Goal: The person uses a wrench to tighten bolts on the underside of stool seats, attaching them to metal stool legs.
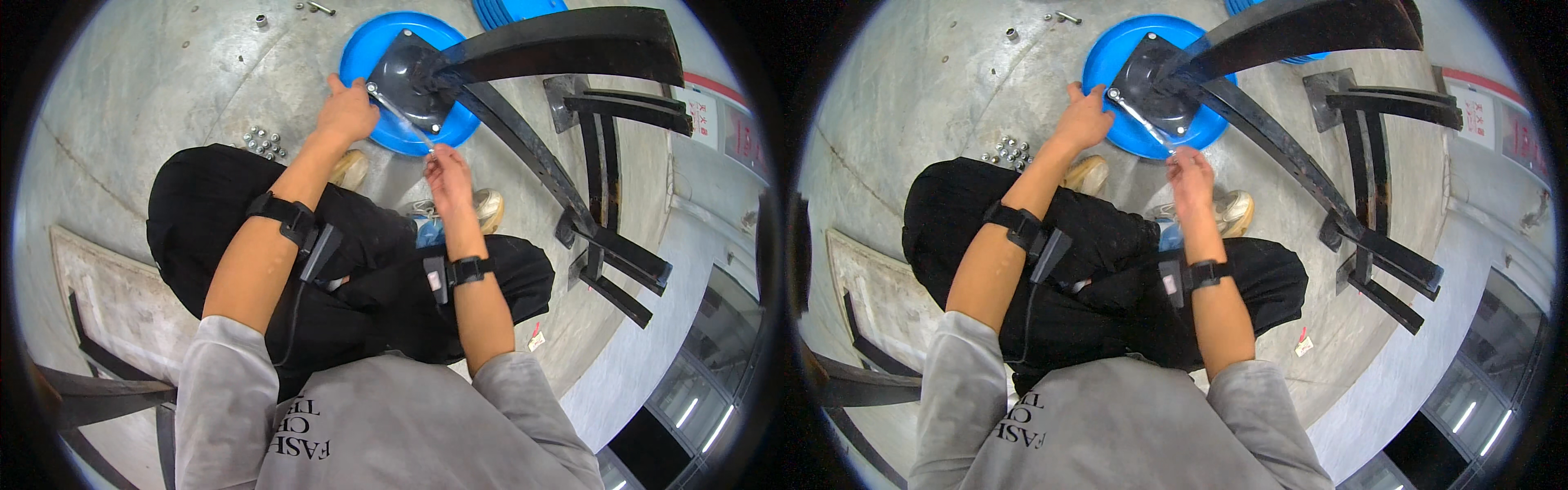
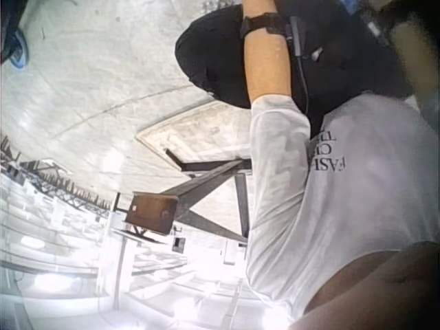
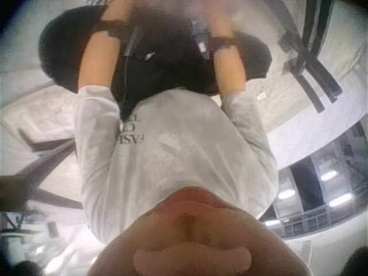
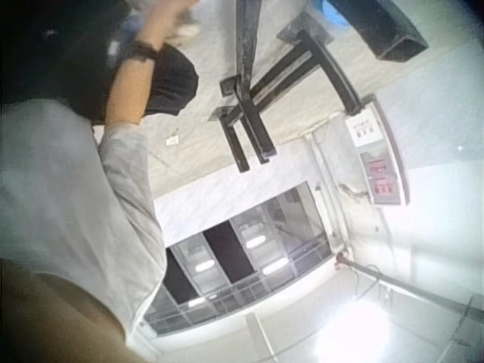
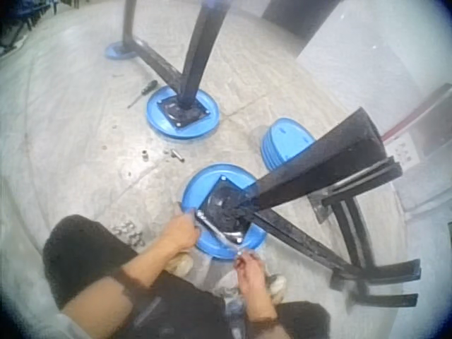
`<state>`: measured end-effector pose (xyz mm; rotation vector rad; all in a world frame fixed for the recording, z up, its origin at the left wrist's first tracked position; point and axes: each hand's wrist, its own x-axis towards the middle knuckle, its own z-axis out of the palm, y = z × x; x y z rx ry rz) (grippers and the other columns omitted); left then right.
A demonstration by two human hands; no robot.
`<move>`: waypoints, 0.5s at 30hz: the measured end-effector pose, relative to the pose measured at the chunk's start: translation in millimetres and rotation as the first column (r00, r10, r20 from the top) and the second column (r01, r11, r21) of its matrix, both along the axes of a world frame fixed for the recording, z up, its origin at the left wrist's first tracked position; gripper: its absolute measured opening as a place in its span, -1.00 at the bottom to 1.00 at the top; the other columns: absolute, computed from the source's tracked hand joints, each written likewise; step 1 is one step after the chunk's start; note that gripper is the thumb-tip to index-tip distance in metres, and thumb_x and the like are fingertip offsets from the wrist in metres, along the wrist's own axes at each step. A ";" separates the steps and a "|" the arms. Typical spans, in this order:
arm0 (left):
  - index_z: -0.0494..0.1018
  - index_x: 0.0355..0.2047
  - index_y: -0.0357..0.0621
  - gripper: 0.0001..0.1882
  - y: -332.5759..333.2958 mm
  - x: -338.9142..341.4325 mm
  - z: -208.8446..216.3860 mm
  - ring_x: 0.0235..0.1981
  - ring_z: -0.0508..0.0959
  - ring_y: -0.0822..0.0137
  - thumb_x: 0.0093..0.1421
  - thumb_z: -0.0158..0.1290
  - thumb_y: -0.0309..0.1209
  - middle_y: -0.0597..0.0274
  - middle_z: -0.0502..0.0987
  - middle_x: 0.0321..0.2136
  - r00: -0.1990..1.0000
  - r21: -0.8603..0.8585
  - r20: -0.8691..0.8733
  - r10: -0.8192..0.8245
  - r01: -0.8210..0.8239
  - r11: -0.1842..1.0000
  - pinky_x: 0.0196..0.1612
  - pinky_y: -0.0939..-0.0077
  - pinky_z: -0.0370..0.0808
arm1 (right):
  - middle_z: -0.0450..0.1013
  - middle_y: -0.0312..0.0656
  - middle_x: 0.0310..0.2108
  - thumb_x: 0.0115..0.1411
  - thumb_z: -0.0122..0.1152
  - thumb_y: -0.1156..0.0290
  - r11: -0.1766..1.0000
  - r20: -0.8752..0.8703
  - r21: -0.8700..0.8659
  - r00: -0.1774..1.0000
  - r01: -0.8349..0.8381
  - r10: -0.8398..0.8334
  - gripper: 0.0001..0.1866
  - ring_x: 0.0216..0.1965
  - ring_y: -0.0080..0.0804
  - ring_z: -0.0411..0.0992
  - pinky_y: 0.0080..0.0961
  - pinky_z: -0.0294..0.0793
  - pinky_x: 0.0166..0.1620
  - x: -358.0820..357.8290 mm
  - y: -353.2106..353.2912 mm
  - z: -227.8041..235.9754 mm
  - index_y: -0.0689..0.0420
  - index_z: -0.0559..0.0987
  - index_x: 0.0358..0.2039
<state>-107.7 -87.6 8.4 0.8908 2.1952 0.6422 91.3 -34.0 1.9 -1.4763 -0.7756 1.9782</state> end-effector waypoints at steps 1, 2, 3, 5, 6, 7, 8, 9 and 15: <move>0.20 -0.02 -0.18 -0.49 -0.1 1.1 -1.0 -0.20 0.40 -0.17 -0.03 -0.07 -0.37 -0.26 0.00 0.02 1.000 0.007 -0.013 0.002 -0.001 1.000 -0.09 0.17 0.35 | 0.35 -0.24 -0.55 0.06 0.04 0.52 0.999 -0.005 0.030 0.999 0.046 -0.046 -0.95 -0.56 -0.55 0.28 -0.68 0.26 -0.50 -1.5 10.4 -1.8 0.18 0.41 -0.42; 0.20 -0.02 -0.18 -0.49 -0.3 1.4 -1.8 -0.20 0.40 -0.17 -0.04 -0.08 -0.37 -0.26 0.01 0.02 1.000 0.015 -0.026 0.004 -0.003 1.000 -0.09 0.17 0.35 | 0.35 -0.24 -0.55 0.06 0.04 0.52 0.999 -0.007 0.029 0.999 0.044 -0.043 -0.95 -0.56 -0.55 0.28 -0.68 0.26 -0.50 -5.8 21.8 -4.5 0.18 0.41 -0.42; 0.20 -0.02 -0.18 -0.49 1.1 1.3 0.2 -0.20 0.40 -0.17 -0.04 -0.08 -0.37 -0.26 0.01 0.02 1.000 0.014 -0.025 0.003 -0.002 1.000 -0.09 0.17 0.35 | 0.33 -0.27 -0.57 0.07 0.05 0.50 0.993 -0.017 0.015 0.993 0.115 -0.115 -0.95 -0.56 -0.56 0.28 -0.68 0.25 -0.51 -9.8 34.5 -6.4 0.17 0.41 -0.42; 0.13 0.05 -0.24 -0.43 2.0 0.3 6.6 -0.12 0.34 -0.22 -0.01 -0.08 -0.38 -0.38 -0.11 0.07 0.997 -0.021 0.069 -0.032 0.034 0.999 0.00 0.23 0.27 | 0.32 -0.30 -0.59 0.08 0.06 0.48 0.982 -0.024 -0.001 0.982 0.188 -0.188 -0.95 -0.55 -0.58 0.28 -0.68 0.24 -0.52 -17.0 49.2 -9.4 0.16 0.41 -0.43; 0.13 0.05 -0.24 -0.43 1.3 -0.3 5.8 -0.12 0.34 -0.22 -0.01 -0.08 -0.38 -0.38 -0.11 0.07 0.997 -0.022 0.066 -0.031 0.033 0.999 0.00 0.23 0.27 | 0.31 -0.31 -0.59 0.08 0.06 0.47 0.976 -0.027 0.022 0.976 0.216 -0.215 -0.94 -0.55 -0.59 0.28 -0.69 0.23 -0.51 -22.8 54.1 -10.8 0.16 0.42 -0.42; 0.13 0.05 -0.24 -0.43 1.0 -0.2 4.7 -0.12 0.34 -0.22 -0.02 -0.08 -0.37 -0.38 -0.11 0.07 0.998 -0.015 0.060 -0.034 0.034 0.999 0.00 0.22 0.28 | 0.29 -0.33 -0.59 0.09 0.07 0.46 0.968 -0.031 0.046 0.969 0.245 -0.244 -0.93 -0.54 -0.60 0.28 -0.69 0.23 -0.50 -25.4 56.2 -11.6 0.16 0.42 -0.41; 0.13 0.05 -0.24 -0.42 1.3 0.3 3.8 -0.13 0.34 -0.23 -0.02 -0.07 -0.37 -0.37 -0.11 0.07 0.998 -0.007 0.054 -0.037 0.038 0.999 0.00 0.22 0.28 | 0.29 -0.33 -0.59 0.09 0.07 0.46 0.968 -0.032 0.046 0.969 0.247 -0.245 -0.93 -0.54 -0.60 0.28 -0.69 0.23 -0.50 -24.2 55.2 -11.9 0.16 0.42 -0.41; 0.13 0.05 -0.24 -0.42 0.7 0.1 3.4 -0.13 0.34 -0.23 -0.02 -0.07 -0.37 -0.37 -0.11 0.07 0.998 -0.008 0.052 -0.035 0.036 0.999 0.00 0.22 0.28 | 0.30 -0.33 -0.58 0.09 0.06 0.46 0.971 -0.056 0.108 0.977 0.211 -0.206 -0.93 -0.54 -0.61 0.27 -0.69 0.24 -0.49 -23.5 52.2 -11.5 0.16 0.42 -0.39; 0.13 0.05 -0.24 -0.42 -0.4 -1.0 -2.0 -0.16 0.36 -0.25 -0.02 -0.05 -0.36 -0.40 -0.09 0.05 0.999 0.021 0.049 -0.012 0.011 1.000 -0.02 0.20 0.28 | 0.33 -0.28 -0.51 0.12 0.03 0.46 0.968 -0.116 0.231 0.991 0.097 -0.071 -0.89 -0.49 -0.56 0.30 -0.67 0.29 -0.40 -11.8 14.4 -1.7 0.20 0.41 -0.35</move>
